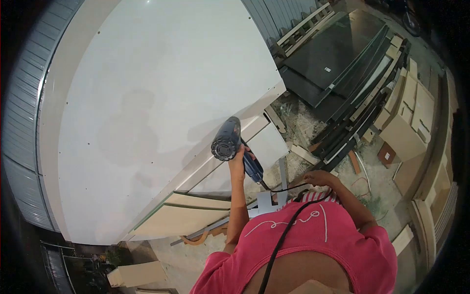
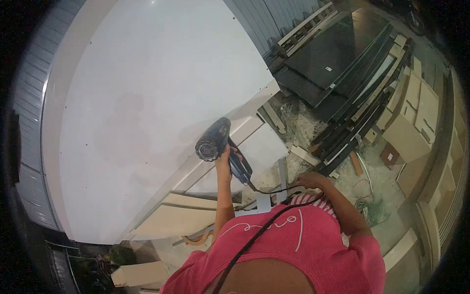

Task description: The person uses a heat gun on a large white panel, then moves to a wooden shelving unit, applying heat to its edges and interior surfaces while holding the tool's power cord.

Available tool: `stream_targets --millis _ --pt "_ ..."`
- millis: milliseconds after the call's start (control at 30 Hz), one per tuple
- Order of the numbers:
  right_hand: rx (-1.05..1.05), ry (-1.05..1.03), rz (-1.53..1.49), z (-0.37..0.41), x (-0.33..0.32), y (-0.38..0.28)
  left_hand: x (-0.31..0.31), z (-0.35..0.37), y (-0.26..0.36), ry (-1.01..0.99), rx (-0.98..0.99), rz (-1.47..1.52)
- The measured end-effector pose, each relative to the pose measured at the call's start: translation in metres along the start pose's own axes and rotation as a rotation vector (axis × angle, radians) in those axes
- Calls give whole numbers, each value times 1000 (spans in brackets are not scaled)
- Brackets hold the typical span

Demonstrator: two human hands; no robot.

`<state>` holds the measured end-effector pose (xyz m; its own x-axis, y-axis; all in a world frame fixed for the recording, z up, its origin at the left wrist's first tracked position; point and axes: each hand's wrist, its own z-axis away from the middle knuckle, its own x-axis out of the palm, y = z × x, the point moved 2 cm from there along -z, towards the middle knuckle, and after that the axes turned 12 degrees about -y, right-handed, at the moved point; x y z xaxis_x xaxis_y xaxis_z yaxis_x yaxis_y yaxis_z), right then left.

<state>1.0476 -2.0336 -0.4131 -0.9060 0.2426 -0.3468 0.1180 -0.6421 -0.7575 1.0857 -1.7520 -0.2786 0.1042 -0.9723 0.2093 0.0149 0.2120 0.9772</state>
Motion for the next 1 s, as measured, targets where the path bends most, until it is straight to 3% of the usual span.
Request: stream_targets --millis 233,333,367,400,633,700,833,1000 --pt "56 17 -135 1 -3 32 62 -43 -8 -252 -45 -92" --pt "-84 110 6 6 -8 41 88 -61 -8 -381 -15 -302" --pt "5 87 -66 8 -9 44 94 -65 -8 -394 -11 -309" --pt "94 64 -139 10 -11 46 98 -70 -12 -400 -20 -284" --pt "88 144 -206 21 -12 64 109 -88 -23 -361 -52 -219" --pt "-8 183 -63 18 -14 70 110 -91 -25 -378 -23 -199" --pt "42 125 -231 14 -16 77 113 -91 -25 -374 -26 -203" --pt "22 91 -104 21 -25 70 115 -92 -24 -330 -65 -222"
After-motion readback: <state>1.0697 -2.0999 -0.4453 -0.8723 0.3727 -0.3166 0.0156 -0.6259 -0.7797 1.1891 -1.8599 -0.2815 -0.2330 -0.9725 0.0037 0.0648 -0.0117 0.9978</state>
